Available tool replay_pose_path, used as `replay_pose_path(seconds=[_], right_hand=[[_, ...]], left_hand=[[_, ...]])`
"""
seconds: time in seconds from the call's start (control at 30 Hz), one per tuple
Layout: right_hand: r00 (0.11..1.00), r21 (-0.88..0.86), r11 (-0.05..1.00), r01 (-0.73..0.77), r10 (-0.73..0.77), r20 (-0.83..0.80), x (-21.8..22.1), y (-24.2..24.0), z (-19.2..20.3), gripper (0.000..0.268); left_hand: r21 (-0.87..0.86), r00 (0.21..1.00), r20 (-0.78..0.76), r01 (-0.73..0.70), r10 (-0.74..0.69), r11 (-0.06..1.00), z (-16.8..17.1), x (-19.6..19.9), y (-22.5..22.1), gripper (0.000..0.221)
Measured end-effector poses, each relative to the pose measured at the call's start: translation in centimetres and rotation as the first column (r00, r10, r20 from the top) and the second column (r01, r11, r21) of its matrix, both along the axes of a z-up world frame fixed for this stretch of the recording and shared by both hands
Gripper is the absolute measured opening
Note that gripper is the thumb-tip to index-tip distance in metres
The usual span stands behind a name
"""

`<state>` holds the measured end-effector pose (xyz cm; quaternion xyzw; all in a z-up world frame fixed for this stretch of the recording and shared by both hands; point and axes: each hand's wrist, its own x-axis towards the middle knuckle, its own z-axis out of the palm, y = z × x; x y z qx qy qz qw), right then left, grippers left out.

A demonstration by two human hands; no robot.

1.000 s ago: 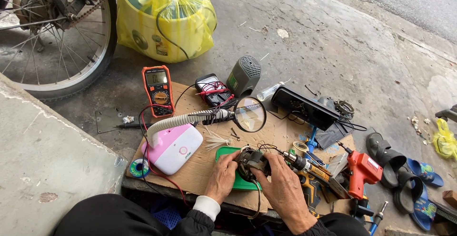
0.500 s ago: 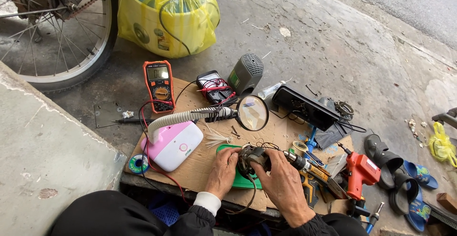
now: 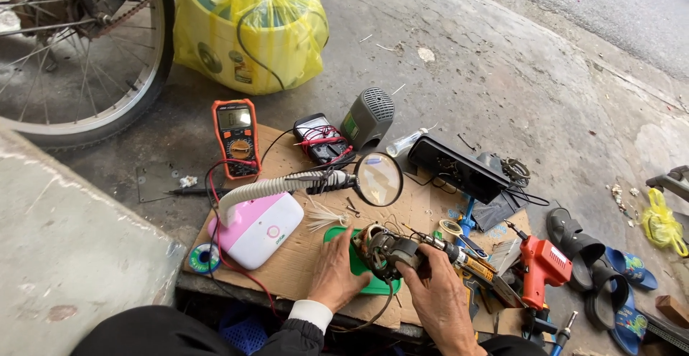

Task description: Assembling the internal components of an electric motor, including the stator and rotor.

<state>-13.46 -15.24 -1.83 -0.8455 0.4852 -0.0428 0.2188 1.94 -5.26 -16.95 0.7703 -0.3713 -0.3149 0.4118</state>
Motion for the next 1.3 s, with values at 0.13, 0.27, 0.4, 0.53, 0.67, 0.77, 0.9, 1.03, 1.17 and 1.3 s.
replay_pose_path(seconds=[0.13, 0.27, 0.4, 0.53, 0.67, 0.77, 0.9, 1.03, 1.17, 1.3], right_hand=[[0.999, 0.112, 0.993, 0.044, -0.043, -0.007, -0.4, -0.3, 0.3, 0.067], [0.999, 0.086, 0.995, 0.051, -0.052, 0.010, -1.0, -1.4, -1.6, 0.063], [0.999, 0.095, 0.995, 0.015, -0.019, 0.038, -1.7, -1.6, -2.9, 0.060], [0.997, 0.116, 0.993, -0.025, 0.016, 0.079, -1.7, -0.7, -2.3, 0.061], [0.980, -0.014, 0.991, -0.135, 0.136, 0.146, -2.2, -0.6, -2.3, 0.055], [0.993, 0.056, 0.997, -0.054, 0.048, 0.110, -3.2, -0.4, -2.0, 0.058], [0.983, 0.166, 0.977, 0.132, -0.151, 0.105, -5.3, 0.0, -2.8, 0.063], [0.936, 0.411, 0.863, 0.295, -0.347, 0.056, -3.6, 1.7, 2.8, 0.056], [0.951, 0.366, 0.907, 0.211, -0.276, 0.137, -4.6, 1.3, 1.9, 0.055], [0.953, 0.326, 0.926, 0.191, -0.255, 0.166, -4.8, 0.7, 1.8, 0.061]], left_hand=[[0.066, 0.994, 0.101, 0.029, -0.036, 0.997, -2.0, -0.4, -1.9, 0.115], [0.007, 0.951, 0.302, -0.078, 0.072, 0.997, -4.0, -0.9, -2.7, 0.118], [-0.089, 0.920, 0.352, -0.151, 0.173, 0.985, -4.9, -1.6, -2.2, 0.105], [-0.138, 0.918, 0.327, -0.190, 0.226, 0.972, -4.5, -2.4, -1.9, 0.101], [-0.270, 0.906, 0.296, -0.226, 0.303, 0.936, -3.4, -3.0, -1.7, 0.096], [-0.228, 0.937, 0.211, -0.231, 0.280, 0.946, -1.9, -3.3, -0.8, 0.096], [-0.016, 0.981, 0.086, -0.172, 0.173, 0.985, 2.0, -3.8, 1.4, 0.096], [-0.025, 0.986, 0.122, -0.107, 0.109, 0.994, 3.1, -3.7, 2.2, 0.102], [-0.070, 0.980, 0.160, -0.107, 0.117, 0.992, 3.4, -3.5, 2.0, 0.100], [-0.064, 0.984, 0.158, -0.073, 0.082, 0.995, 3.3, -3.1, 1.6, 0.095]])
